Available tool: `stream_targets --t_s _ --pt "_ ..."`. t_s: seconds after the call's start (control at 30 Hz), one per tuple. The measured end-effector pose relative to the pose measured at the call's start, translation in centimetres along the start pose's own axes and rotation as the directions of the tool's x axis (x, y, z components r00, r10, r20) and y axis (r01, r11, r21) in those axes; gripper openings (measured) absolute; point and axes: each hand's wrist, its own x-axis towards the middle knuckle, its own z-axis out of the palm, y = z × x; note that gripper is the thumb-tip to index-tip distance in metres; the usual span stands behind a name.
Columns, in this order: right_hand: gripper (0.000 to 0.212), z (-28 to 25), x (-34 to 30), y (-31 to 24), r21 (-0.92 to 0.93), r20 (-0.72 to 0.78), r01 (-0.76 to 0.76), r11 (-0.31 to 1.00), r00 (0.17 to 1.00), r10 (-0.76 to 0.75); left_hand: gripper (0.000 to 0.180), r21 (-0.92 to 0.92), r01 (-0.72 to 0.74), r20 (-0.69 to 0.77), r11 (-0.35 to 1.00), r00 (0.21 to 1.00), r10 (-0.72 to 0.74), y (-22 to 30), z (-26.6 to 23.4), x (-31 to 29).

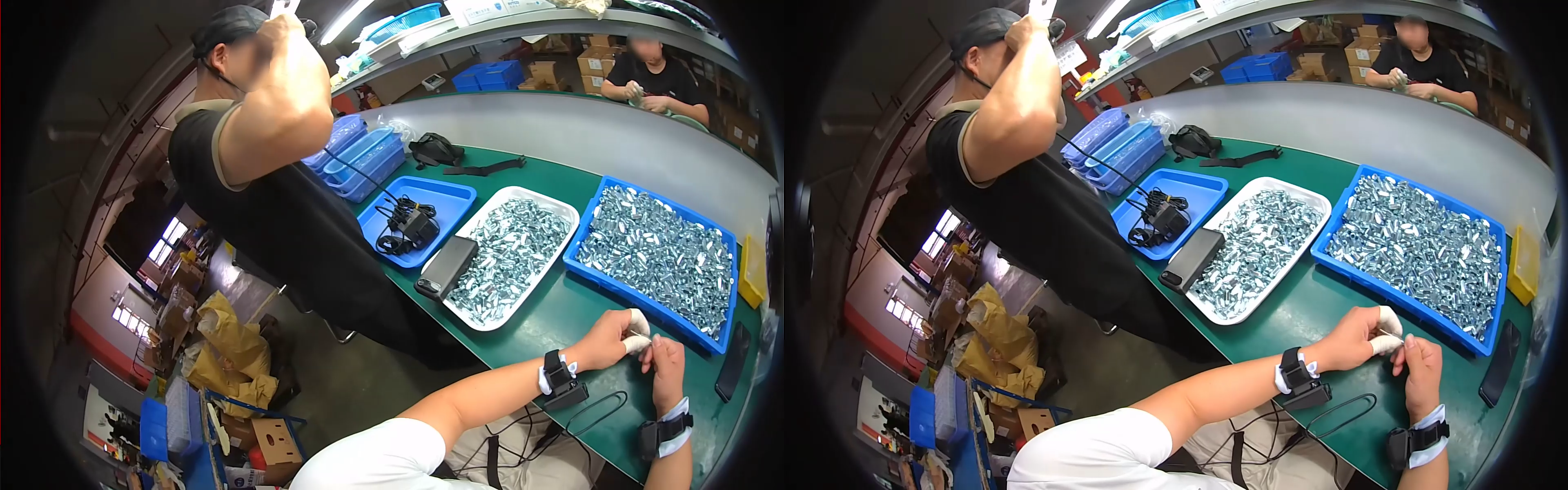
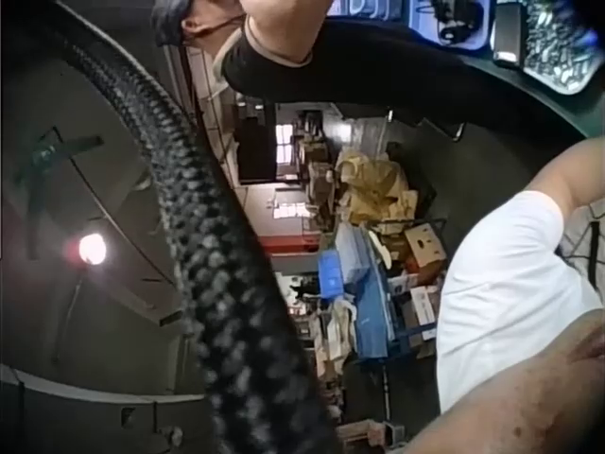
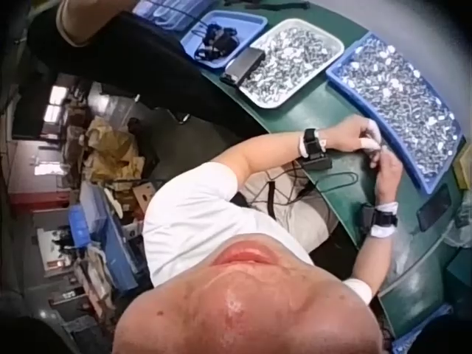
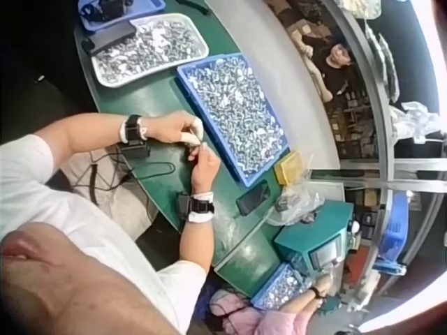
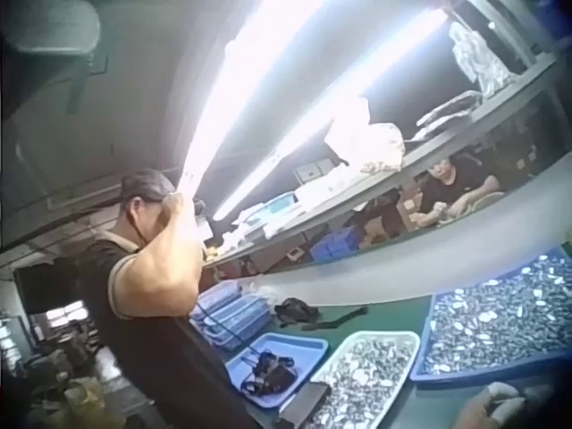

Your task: The person picks up a metal piece from a white tray, slides it onto a metal rod, and then places the assembled unit into a blue bin. This process is repeated for several metal pieces and rods.

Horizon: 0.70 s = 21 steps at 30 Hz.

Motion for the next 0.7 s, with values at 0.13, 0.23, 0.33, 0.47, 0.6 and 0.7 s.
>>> stream_targets --t_s 0.13,0.23,0.33,0.47,0.6,0.7 --pt "0.043 -0.1 0.1 0.0 -0.210 0.011 0.013 0.978 1.000 -0.011 0.010 0.163 -0.062 -0.105 0.985 0.991 0.080 -1.5 0.1 0.3" --pt "0.042 1.5 0.7 -0.3 -0.168 0.019 0.019 0.986 1.000 -0.016 0.024 0.311 0.133 -0.295 0.941 0.955 -0.038 0.0 -2.4 -0.1" --pt "0.041 1.0 0.5 -0.4 -0.087 -0.028 -0.024 0.996 0.999 0.022 0.020 0.325 0.116 -0.379 0.939 0.925 0.017 1.5 -4.6 -0.6" --pt "0.039 -0.1 0.7 0.1 0.012 -0.023 -0.056 0.998 0.998 0.057 0.010 0.453 0.062 -0.497 0.890 0.846 0.194 3.8 -8.9 -2.4" --pt "0.038 0.0 0.4 -0.2 0.049 0.024 -0.066 0.997 0.998 0.065 0.016 0.284 0.087 -0.691 0.955 0.709 0.141 5.3 -12.3 -3.7" --pt "0.038 -0.3 0.3 -0.1 0.050 0.041 -0.070 0.996 0.997 0.068 0.023 0.355 0.083 -0.656 0.931 0.732 0.185 4.8 -11.6 -3.9"
